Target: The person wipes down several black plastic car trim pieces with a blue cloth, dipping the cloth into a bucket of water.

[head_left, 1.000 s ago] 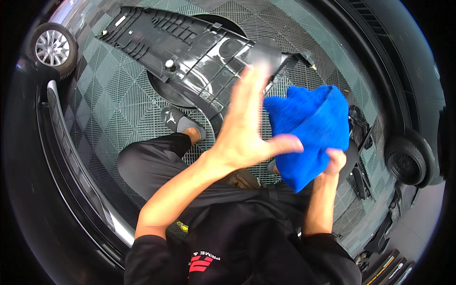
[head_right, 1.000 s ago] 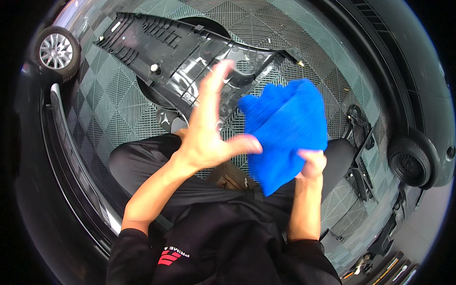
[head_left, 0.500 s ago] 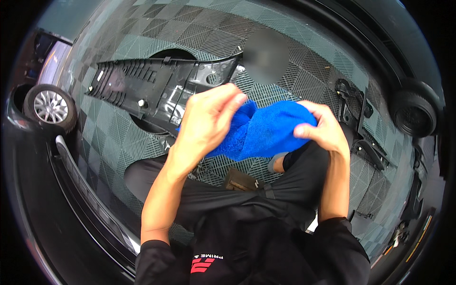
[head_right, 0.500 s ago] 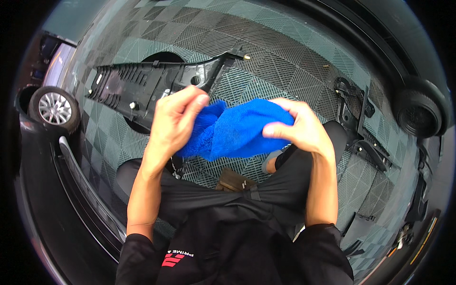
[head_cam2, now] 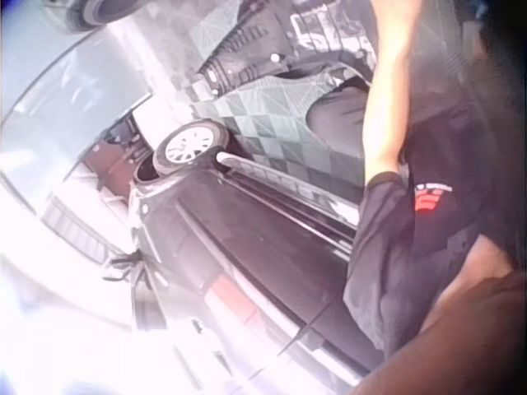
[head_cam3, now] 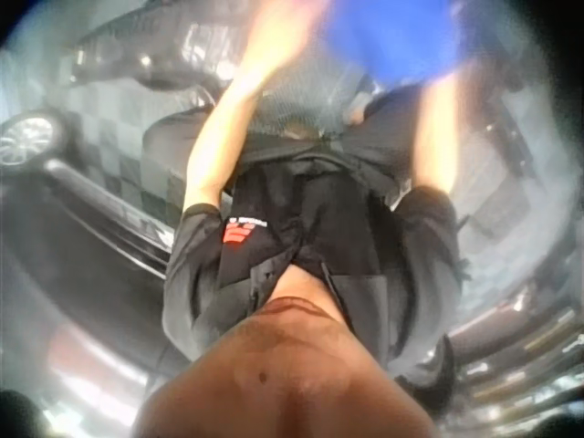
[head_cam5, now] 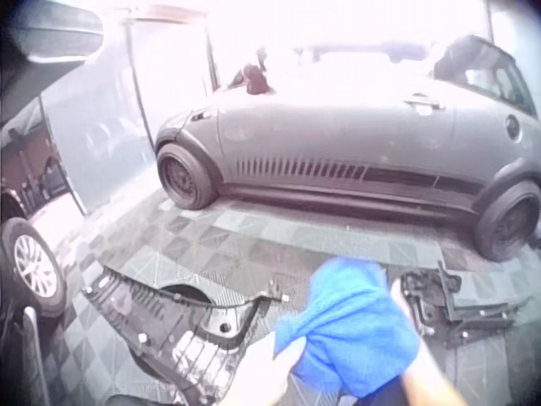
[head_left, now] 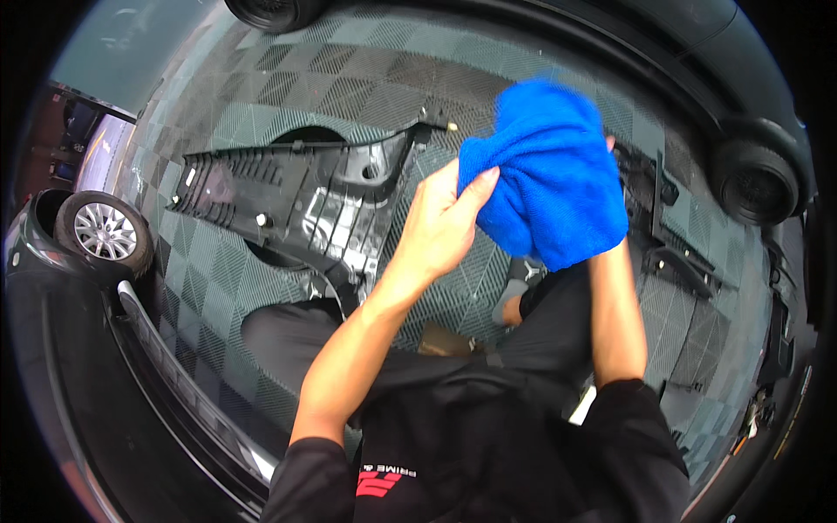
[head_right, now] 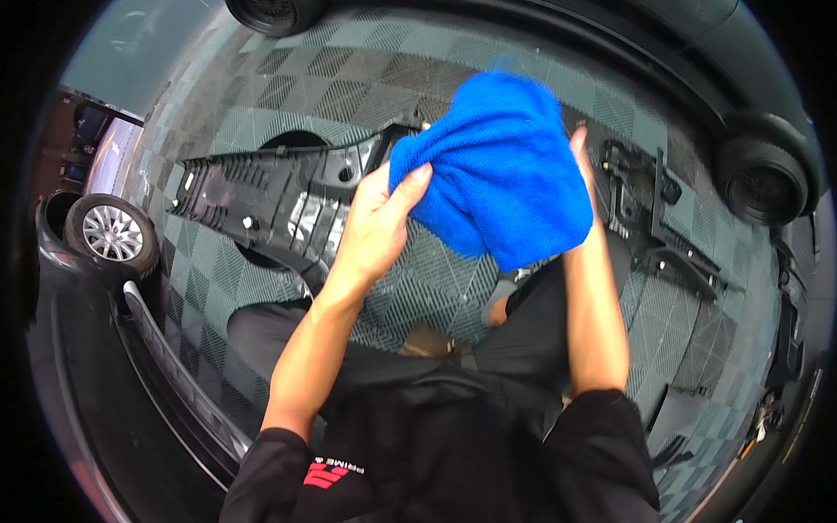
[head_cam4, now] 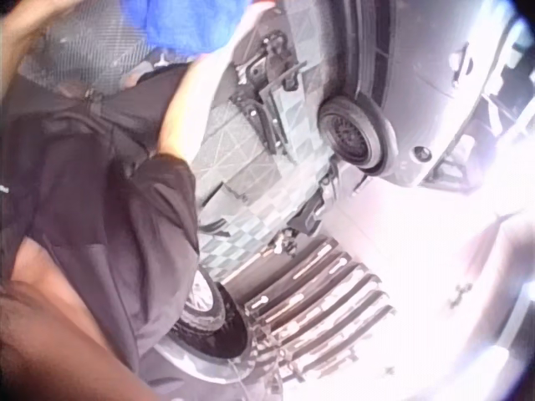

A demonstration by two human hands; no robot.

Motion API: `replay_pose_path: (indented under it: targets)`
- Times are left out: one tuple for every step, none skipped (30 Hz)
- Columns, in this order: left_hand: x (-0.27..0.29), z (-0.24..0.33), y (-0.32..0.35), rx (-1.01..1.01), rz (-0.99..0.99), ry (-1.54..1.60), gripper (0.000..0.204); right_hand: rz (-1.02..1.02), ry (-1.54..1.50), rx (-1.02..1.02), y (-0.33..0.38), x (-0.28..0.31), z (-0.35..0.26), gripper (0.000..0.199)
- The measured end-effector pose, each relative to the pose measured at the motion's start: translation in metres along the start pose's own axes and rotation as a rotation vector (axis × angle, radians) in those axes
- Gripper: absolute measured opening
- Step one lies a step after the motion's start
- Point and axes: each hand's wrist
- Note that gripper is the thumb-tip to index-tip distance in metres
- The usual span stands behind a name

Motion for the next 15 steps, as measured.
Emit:
replay_pose_path:
  targets:
    - [0.000, -0.003, -0.004, -0.015, 0.095, 0.028, 0.032, 0.084, -0.051, 0.092, 0.002, -0.009, 0.026, 0.090]
    - [-0.003, 0.000, -0.010, -0.069, 0.184, 0.022, 0.032, 0.184, -0.104, 0.169, 0.015, -0.021, 0.048, 0.092]
    - [0.003, -0.003, -0.008, -0.009, 0.200, 0.060, 0.031, 0.009, -0.324, 0.185, 0.027, -0.015, 0.051, 0.096]
    - [0.012, -0.006, -0.008, 0.057, 0.204, 0.098, 0.030, -0.154, -0.549, 0.208, 0.038, -0.001, 0.051, 0.101]
    - [0.018, -0.007, -0.005, 0.103, 0.211, 0.205, 0.028, -0.242, -0.520, 0.233, 0.044, 0.013, 0.048, 0.104]
    - [0.022, -0.005, -0.008, 0.055, 0.195, 0.243, 0.026, -0.329, -0.482, 0.272, 0.045, 0.023, 0.045, 0.107]
    - [0.021, -0.001, -0.004, 0.076, 0.213, 0.245, 0.027, -0.314, -0.497, 0.266, 0.044, 0.029, 0.053, 0.099]
    - [0.020, 0.001, 0.000, 0.096, 0.230, 0.248, 0.027, -0.218, -0.377, 0.229, 0.052, 0.034, 0.057, 0.094]
    - [0.030, -0.002, 0.004, 0.111, 0.227, 0.134, 0.028, -0.139, -0.255, 0.188, 0.056, 0.035, 0.057, 0.089]
    - [0.040, -0.005, 0.011, 0.132, 0.219, 0.031, 0.029, -0.048, -0.128, 0.144, 0.064, 0.038, 0.053, 0.085]
    - [0.052, -0.004, 0.013, 0.169, 0.263, -0.135, 0.031, 0.004, -0.187, 0.093, 0.064, 0.046, 0.037, 0.066]
    - [0.071, -0.007, 0.018, 0.151, 0.303, -0.294, 0.032, -0.013, -0.006, 0.051, 0.060, 0.036, 0.019, 0.054]
    - [0.077, 0.001, 0.019, 0.134, 0.347, -0.267, 0.032, 0.026, 0.075, 0.042, 0.056, 0.027, 0.008, 0.048]
    - [0.082, 0.011, 0.020, 0.117, 0.391, -0.239, 0.032, 0.065, 0.154, 0.032, 0.053, 0.022, 0.003, 0.041]
    - [0.092, 0.021, 0.022, 0.139, 0.420, -0.284, 0.032, 0.074, 0.100, 0.074, 0.053, 0.022, -0.003, 0.042]
Point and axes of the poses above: each hand's wrist, its own y-axis away from the middle knuckle, its own x-axis out of the back of the hand, z = x × y, and after that the axes turned 13 degrees about -z, right-handed
